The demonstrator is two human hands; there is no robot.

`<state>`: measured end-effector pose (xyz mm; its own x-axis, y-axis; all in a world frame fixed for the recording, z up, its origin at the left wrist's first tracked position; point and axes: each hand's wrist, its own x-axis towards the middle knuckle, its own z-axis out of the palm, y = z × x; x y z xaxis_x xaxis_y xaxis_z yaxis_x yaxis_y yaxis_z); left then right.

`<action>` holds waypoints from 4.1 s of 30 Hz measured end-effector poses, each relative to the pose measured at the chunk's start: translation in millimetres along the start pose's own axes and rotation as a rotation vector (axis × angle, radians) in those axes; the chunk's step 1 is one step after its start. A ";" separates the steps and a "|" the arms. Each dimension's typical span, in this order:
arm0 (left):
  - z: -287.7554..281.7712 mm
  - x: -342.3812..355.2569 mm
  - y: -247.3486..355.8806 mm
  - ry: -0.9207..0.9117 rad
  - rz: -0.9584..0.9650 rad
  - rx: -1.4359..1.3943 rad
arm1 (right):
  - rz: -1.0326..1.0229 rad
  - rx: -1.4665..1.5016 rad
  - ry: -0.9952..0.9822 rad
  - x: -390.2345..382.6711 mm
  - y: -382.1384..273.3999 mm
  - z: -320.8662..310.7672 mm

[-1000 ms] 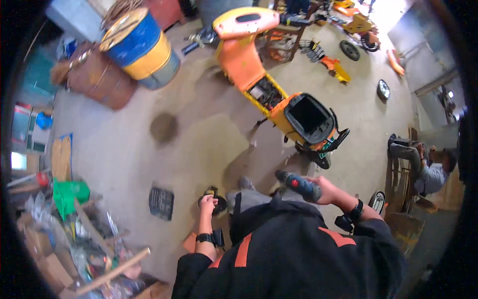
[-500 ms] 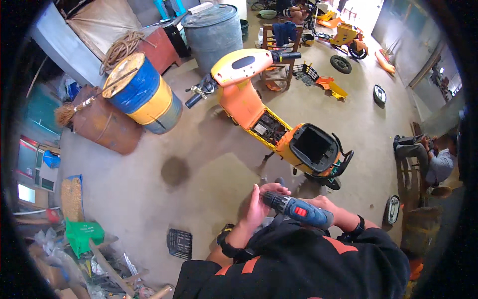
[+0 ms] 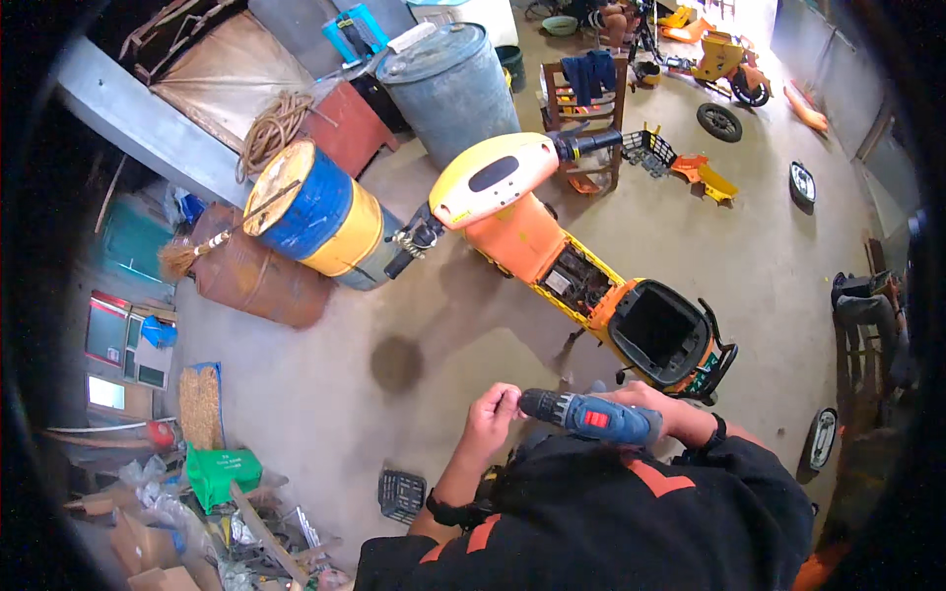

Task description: Repairing and inspecting the battery compartment and internal wiring of an electric scooter.

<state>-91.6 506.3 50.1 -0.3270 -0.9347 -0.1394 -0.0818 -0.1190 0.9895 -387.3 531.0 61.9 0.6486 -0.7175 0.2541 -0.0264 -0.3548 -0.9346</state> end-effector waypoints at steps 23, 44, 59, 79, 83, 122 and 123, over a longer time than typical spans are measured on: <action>12.8 150.0 50.0 -0.461 0.072 0.087 | 0.159 -0.126 0.347 0.9 3.8 -33.9; -12.8 173.1 114.0 -0.877 0.211 -0.748 | 0.041 -0.434 0.788 112.5 -70.1 13.6; -4.8 178.3 191.9 -1.115 0.754 -1.218 | -0.257 -0.320 0.467 157.6 -92.2 -20.6; 19.3 185.6 163.2 -0.860 0.220 -1.389 | -0.126 -0.414 0.496 130.5 -42.3 -36.5; 25.5 185.3 160.1 -0.813 0.182 -1.376 | -0.111 -0.445 0.489 130.8 -50.8 -44.9; 69.3 171.8 141.6 -0.382 -0.136 -1.227 | -0.110 -0.553 0.566 79.7 -15.0 -47.0; 71.2 171.4 140.6 -0.383 -0.134 -1.225 | -0.133 -0.544 0.582 78.2 -14.5 -47.5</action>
<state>-226.1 353.2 162.6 -0.6476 -0.7609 -0.0398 0.7109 -0.6222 0.3279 -372.3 451.5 107.2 0.1758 -0.7924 0.5841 -0.4403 -0.5939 -0.6733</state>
